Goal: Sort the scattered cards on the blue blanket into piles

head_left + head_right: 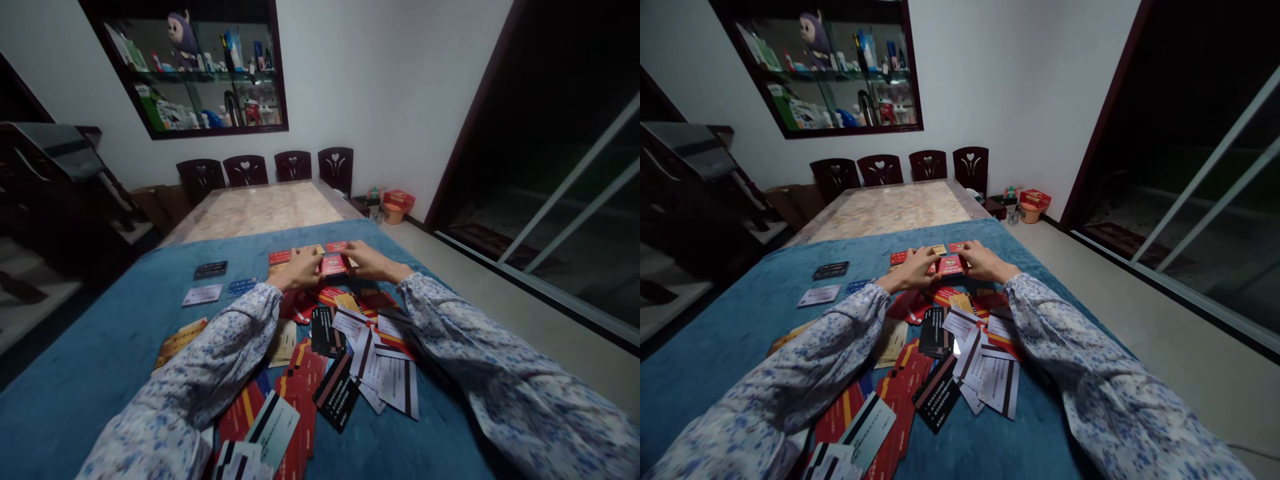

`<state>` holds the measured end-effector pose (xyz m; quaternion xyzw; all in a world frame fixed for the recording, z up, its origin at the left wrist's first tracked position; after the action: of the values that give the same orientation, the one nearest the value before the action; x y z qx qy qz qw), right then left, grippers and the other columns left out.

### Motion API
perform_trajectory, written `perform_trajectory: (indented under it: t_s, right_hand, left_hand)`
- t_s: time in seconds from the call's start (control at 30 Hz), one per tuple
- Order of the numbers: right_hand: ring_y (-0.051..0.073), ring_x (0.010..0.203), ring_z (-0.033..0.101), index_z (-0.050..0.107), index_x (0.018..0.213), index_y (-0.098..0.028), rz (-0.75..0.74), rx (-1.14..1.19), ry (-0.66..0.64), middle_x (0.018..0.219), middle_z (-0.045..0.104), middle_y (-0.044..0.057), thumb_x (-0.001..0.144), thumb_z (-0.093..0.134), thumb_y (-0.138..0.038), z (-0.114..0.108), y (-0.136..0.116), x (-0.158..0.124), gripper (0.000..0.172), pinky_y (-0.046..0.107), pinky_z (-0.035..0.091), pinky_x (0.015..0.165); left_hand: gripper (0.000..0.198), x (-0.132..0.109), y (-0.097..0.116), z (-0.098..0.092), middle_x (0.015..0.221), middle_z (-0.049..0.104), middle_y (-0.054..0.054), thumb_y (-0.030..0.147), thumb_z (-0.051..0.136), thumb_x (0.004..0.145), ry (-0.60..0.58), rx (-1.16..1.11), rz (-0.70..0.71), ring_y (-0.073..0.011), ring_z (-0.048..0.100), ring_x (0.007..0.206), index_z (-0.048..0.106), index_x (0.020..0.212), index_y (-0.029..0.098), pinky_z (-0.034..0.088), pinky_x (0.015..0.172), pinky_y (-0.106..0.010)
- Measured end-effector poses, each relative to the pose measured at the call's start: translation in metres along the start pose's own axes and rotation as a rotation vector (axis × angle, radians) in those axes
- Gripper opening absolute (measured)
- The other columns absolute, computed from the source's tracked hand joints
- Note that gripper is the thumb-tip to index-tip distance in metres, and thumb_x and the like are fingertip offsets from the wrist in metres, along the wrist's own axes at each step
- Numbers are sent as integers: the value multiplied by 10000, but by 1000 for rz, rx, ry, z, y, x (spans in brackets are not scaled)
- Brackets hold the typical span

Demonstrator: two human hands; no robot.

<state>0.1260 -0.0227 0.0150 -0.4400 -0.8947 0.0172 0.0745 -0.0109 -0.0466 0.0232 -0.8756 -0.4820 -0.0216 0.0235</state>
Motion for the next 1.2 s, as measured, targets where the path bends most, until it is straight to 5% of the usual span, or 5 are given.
perform_trajectory:
  t_s: [0.5, 1.2]
  right_hand:
    - [275, 1069, 573, 724, 1076, -130, 10, -23, -1, 1147, 628, 148, 823, 714, -180, -7, 42, 25, 258, 344, 454, 927]
    - [269, 1109, 628, 711, 1211, -119, 147, -106, -64, 1232, 657, 179, 859, 712, -228, 17, 86, 67, 368, 286, 457, 908]
  left_hand:
    - [288, 53, -6, 2, 1240, 602, -160, 346, 631, 873, 2, 14, -9, -348, 527, 1216, 689, 1096, 174, 389, 1054, -541]
    - [336, 101, -18, 16, 1329, 596, -198, 309, 597, 888, -76, 46, -107, -376, 488, 1294, 693, 1171, 155, 392, 1077, -603]
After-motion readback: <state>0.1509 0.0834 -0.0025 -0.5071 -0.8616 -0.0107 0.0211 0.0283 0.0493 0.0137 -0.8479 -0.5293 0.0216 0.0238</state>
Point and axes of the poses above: each hand's wrist, its own x-axis towards the middle knuckle, its own z-axis out of the palm, y = z × x, the point moved 8 cm from there along x, towards the middle knuckle
